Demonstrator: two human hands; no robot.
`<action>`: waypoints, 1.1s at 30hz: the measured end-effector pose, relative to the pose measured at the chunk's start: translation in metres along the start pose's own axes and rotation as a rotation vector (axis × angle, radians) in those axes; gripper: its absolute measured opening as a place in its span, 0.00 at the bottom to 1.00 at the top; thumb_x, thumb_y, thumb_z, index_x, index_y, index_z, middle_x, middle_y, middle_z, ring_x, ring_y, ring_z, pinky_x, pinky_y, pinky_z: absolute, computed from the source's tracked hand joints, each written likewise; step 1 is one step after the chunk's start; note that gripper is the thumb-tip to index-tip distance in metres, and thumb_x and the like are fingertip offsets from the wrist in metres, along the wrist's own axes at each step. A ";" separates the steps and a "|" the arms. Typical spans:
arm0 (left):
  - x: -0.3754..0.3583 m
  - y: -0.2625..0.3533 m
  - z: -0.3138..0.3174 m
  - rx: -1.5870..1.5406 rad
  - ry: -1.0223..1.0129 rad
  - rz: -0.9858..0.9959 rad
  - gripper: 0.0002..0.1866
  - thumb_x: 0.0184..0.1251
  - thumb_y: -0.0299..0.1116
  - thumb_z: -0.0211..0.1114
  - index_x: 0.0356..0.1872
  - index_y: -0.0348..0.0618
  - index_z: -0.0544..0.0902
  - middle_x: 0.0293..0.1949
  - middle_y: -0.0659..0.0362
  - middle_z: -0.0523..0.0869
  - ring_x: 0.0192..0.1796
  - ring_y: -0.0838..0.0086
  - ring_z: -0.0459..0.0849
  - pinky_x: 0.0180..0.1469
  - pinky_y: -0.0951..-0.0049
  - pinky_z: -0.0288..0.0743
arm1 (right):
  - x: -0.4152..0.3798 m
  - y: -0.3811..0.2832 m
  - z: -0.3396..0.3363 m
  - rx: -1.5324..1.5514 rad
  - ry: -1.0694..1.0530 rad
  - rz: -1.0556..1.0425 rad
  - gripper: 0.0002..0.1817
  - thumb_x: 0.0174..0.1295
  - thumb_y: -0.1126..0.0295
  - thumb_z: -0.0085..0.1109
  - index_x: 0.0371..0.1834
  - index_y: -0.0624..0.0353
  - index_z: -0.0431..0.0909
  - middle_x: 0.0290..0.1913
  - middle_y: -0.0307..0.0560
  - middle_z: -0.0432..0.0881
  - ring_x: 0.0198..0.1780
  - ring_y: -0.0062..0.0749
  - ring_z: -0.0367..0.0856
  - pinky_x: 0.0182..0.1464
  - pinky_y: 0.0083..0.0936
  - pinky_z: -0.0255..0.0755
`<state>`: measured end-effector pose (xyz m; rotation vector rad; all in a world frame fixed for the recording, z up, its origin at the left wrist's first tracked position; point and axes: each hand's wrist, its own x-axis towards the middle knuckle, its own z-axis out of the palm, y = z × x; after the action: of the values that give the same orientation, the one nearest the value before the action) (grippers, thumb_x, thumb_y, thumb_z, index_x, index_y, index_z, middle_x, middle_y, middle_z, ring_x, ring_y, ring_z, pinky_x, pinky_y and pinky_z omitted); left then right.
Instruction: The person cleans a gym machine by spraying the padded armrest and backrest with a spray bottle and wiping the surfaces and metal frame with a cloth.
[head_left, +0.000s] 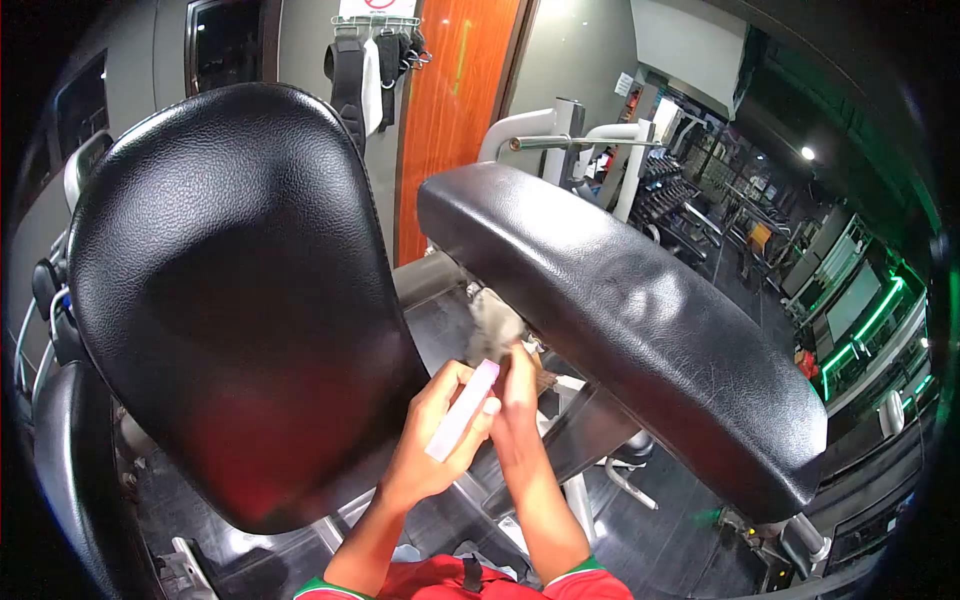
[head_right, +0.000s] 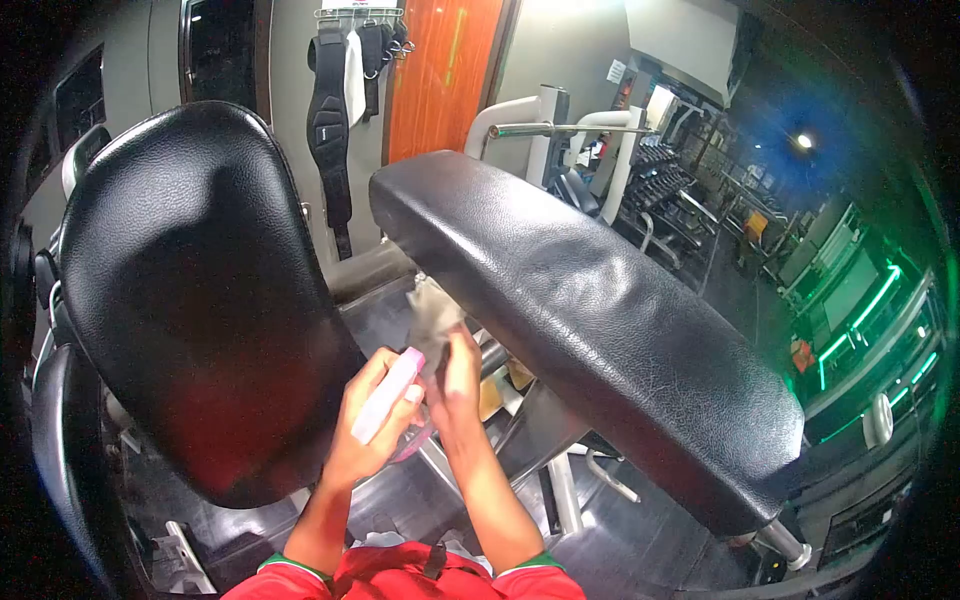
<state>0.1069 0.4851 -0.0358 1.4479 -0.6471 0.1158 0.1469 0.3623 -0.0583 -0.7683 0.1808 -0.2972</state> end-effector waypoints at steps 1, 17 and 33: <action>-0.001 0.001 -0.002 -0.053 -0.022 -0.011 0.08 0.73 0.32 0.60 0.42 0.39 0.74 0.33 0.62 0.78 0.31 0.83 0.80 0.33 0.79 0.75 | 0.000 -0.001 -0.006 0.037 0.089 0.095 0.16 0.74 0.64 0.46 0.55 0.61 0.77 0.48 0.45 0.84 0.47 0.33 0.83 0.53 0.32 0.76; -0.001 0.007 -0.008 -0.227 -0.146 -0.136 0.10 0.71 0.34 0.61 0.42 0.37 0.75 0.30 0.61 0.79 0.31 0.80 0.81 0.33 0.80 0.71 | 0.006 -0.013 0.003 0.133 0.151 0.143 0.18 0.73 0.61 0.45 0.55 0.60 0.77 0.44 0.46 0.83 0.43 0.32 0.81 0.49 0.31 0.75; 0.009 0.003 -0.010 -0.433 -0.250 -0.139 0.13 0.72 0.38 0.62 0.39 0.37 0.75 0.31 0.59 0.80 0.28 0.79 0.79 0.34 0.75 0.75 | -0.063 -0.048 -0.035 0.519 -0.167 0.095 0.21 0.74 0.60 0.43 0.57 0.68 0.70 0.35 0.45 0.72 0.33 0.26 0.67 0.34 0.21 0.65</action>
<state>0.1162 0.4919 -0.0293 1.0898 -0.7207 -0.3031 0.0688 0.3279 -0.0457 -0.2664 -0.0210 -0.1765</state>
